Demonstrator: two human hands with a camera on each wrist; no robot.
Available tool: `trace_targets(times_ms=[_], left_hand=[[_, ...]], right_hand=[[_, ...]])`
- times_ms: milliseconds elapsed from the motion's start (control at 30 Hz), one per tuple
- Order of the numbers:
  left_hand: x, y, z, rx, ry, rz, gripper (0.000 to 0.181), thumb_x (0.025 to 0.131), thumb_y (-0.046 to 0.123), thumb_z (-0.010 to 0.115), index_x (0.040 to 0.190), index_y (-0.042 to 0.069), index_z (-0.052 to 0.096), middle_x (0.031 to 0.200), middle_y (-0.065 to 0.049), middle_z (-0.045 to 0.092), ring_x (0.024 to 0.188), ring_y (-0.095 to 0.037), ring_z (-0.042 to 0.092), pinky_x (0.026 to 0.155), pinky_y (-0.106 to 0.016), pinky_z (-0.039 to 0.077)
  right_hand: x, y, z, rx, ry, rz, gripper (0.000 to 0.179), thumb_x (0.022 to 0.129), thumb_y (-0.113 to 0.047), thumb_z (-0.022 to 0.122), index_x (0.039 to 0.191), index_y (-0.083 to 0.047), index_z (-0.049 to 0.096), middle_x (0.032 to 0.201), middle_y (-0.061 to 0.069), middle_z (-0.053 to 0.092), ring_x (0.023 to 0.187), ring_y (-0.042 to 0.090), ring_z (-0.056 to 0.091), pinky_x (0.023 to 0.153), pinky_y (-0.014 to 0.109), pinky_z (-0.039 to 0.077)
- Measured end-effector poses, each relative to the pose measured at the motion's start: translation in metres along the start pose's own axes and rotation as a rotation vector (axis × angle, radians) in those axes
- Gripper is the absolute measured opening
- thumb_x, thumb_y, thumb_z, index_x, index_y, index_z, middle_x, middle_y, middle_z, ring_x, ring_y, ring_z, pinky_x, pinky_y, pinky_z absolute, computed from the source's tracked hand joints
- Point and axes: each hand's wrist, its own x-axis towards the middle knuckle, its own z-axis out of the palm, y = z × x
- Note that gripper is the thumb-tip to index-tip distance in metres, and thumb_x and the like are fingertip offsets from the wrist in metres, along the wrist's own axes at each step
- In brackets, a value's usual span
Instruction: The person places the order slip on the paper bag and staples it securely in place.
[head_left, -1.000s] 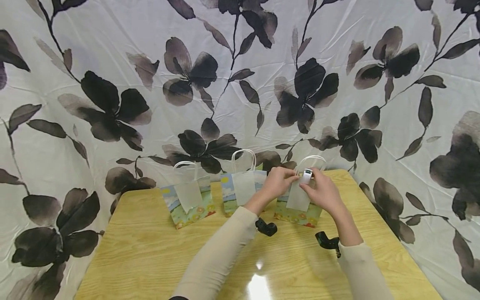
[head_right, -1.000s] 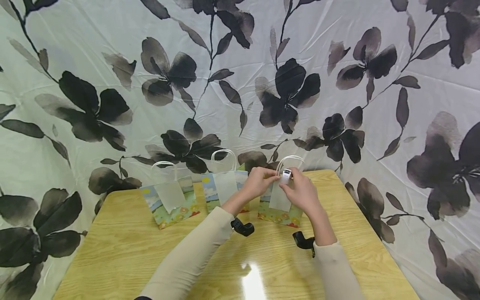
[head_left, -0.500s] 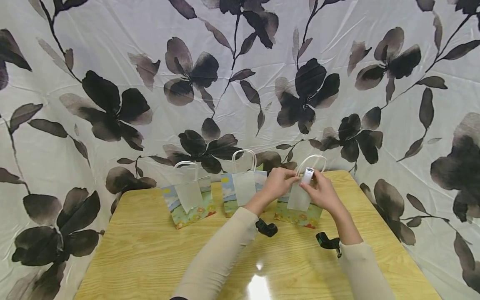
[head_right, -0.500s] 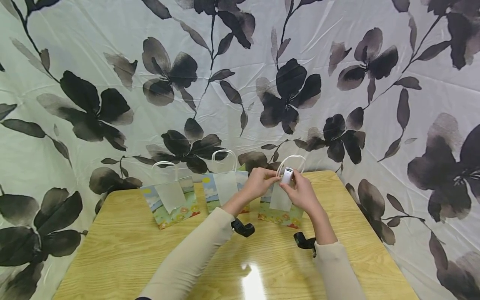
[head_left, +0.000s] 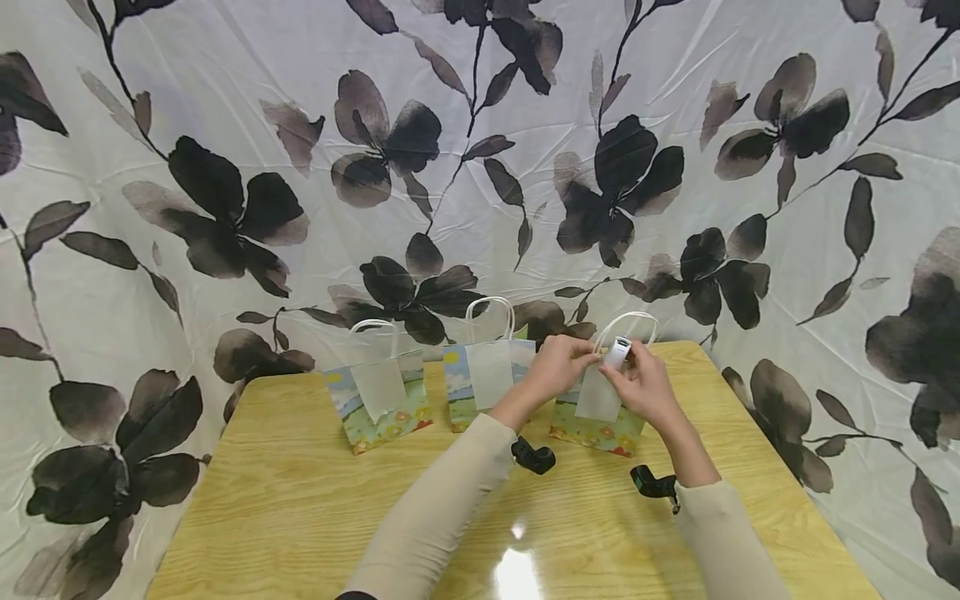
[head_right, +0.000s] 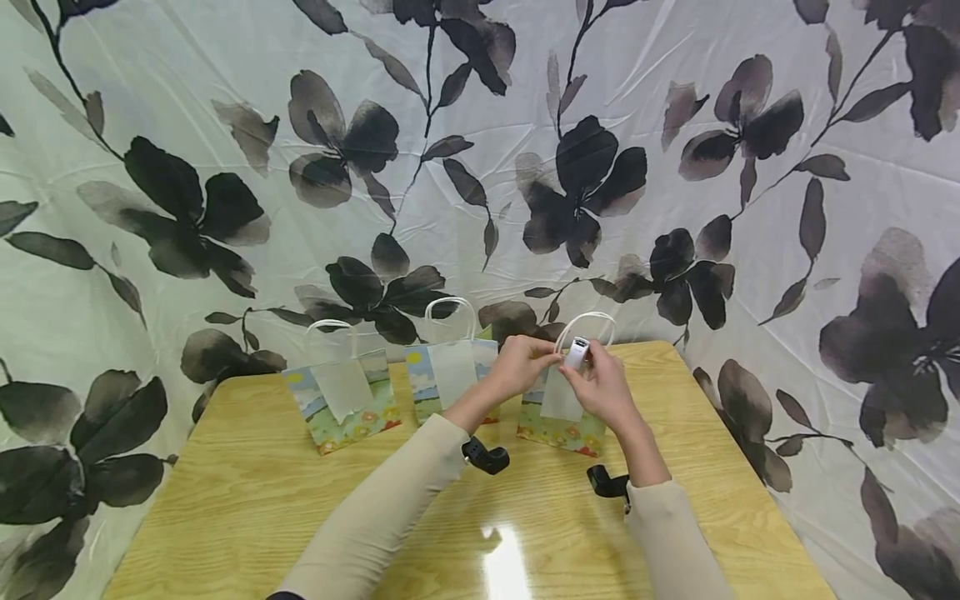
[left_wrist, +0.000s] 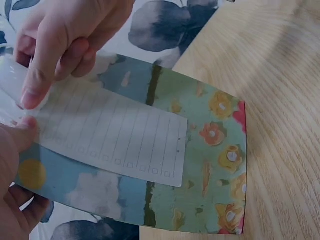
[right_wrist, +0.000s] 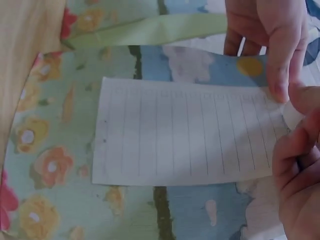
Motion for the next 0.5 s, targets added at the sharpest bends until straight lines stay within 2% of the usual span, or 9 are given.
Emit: trace_targets(times_ms=[67,233,500], left_hand=[[0.001,0.000,0.001,0.006,-0.002,0.001,0.022,0.093,0.027,0.066,0.108,0.016,0.077,0.105,0.002,0.072,0.088,-0.003,0.064,0.066,-0.017,0.046],[0.003,0.000,0.001,0.010,0.018,0.005,0.022,0.093,0.027,0.066,0.109,0.015,0.077,0.104,0.002,0.072,0.075,-0.002,0.059,0.060,-0.017,0.044],[0.002,0.002,0.001,0.000,0.009,-0.015,0.021,0.092,0.027,0.067,0.108,0.017,0.077,0.104,0.002,0.072,0.072,-0.001,0.057,0.058,-0.017,0.042]], right_hand=[[0.000,0.002,0.001,-0.002,0.034,-0.034,0.030,0.082,-0.003,0.078,0.102,0.004,0.057,0.075,0.012,0.062,0.051,0.010,0.045,0.044,0.023,0.037],[0.004,0.008,0.004,-0.020,0.091,-0.121,0.029,0.078,-0.001,0.081,0.095,0.002,0.058,0.068,0.007,0.060,0.047,0.005,0.038,0.042,0.022,0.032],[0.002,0.012,0.004,-0.019,0.055,-0.134,0.029,0.081,-0.001,0.079,0.098,0.005,0.057,0.069,0.009,0.060,0.047,0.006,0.039,0.040,0.023,0.034]])
